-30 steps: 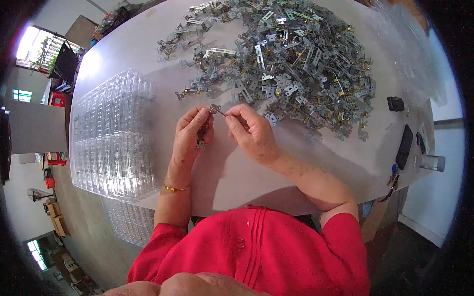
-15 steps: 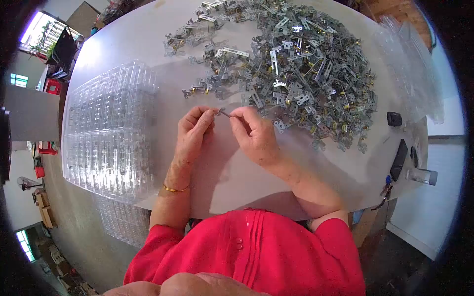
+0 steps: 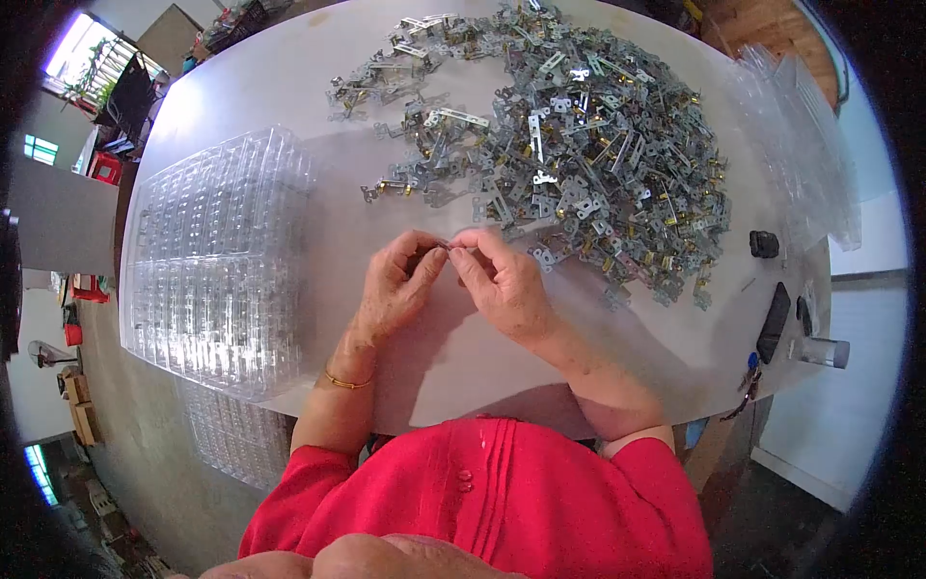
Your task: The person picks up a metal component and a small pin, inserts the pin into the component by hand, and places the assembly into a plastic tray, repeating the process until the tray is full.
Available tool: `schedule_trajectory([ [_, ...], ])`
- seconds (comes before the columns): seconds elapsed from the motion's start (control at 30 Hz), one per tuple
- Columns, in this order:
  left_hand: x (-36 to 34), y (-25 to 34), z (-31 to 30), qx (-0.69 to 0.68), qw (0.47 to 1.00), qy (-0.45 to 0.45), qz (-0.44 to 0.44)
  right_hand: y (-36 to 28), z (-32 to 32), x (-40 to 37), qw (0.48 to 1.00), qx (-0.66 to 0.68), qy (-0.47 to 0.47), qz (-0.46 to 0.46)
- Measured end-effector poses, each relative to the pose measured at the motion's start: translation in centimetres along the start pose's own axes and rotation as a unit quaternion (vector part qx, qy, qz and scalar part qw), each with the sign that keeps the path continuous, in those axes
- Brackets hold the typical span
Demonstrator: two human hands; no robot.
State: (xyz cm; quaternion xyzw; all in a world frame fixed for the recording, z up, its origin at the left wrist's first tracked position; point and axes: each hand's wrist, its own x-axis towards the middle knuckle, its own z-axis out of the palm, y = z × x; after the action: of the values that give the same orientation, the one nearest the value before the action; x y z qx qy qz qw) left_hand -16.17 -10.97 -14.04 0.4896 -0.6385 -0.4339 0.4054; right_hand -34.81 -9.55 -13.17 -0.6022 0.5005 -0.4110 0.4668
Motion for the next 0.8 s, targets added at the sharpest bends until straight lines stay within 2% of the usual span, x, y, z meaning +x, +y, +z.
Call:
schedule_trajectory([
  [0.1, -0.2, 0.1, 0.3, 0.027, 0.999, -0.002, 0.018, -0.3, -0.1, 0.3, 0.988, -0.103, 0.039, -0.110],
  [0.17, -0.2, 0.2, 0.3, 0.051, 0.998, -0.011, 0.034, 0.1, -0.1, 0.4, 0.982, -0.106, 0.059, -0.146],
  [0.27, -0.3, -0.4, 0.6, 0.081, 0.990, -0.048, 0.104, -0.2, -0.1, 0.7, 0.972, -0.087, 0.107, -0.192],
  [0.3, -0.4, -0.5, 0.8, 0.028, 0.997, -0.038, 0.068, -0.3, -0.2, 0.8, 0.967, -0.077, 0.126, -0.206],
  [0.4, -0.6, -0.3, 0.8, -0.160, 0.985, -0.016, -0.066, 0.4, -0.3, 0.6, 0.984, 0.016, 0.136, -0.115],
  [0.47, -0.1, 0.3, -0.5, -0.320, 0.930, -0.012, -0.184, -0.2, -0.2, 0.2, 0.992, 0.042, 0.100, -0.066],
  [0.5, 0.0, 0.3, -0.5, -0.346, 0.918, 0.014, -0.191, -0.5, -0.1, 0.1, 0.994, 0.056, 0.081, -0.043],
  [0.6, 0.2, -0.1, -1.0, -0.377, 0.909, 0.022, -0.180, 0.4, 0.0, 0.0, 0.998, 0.009, 0.045, -0.048],
  [0.8, 0.1, -0.2, -0.7, -0.382, 0.907, 0.008, -0.177, 0.1, -0.1, 0.2, 0.995, -0.047, 0.052, -0.076],
])
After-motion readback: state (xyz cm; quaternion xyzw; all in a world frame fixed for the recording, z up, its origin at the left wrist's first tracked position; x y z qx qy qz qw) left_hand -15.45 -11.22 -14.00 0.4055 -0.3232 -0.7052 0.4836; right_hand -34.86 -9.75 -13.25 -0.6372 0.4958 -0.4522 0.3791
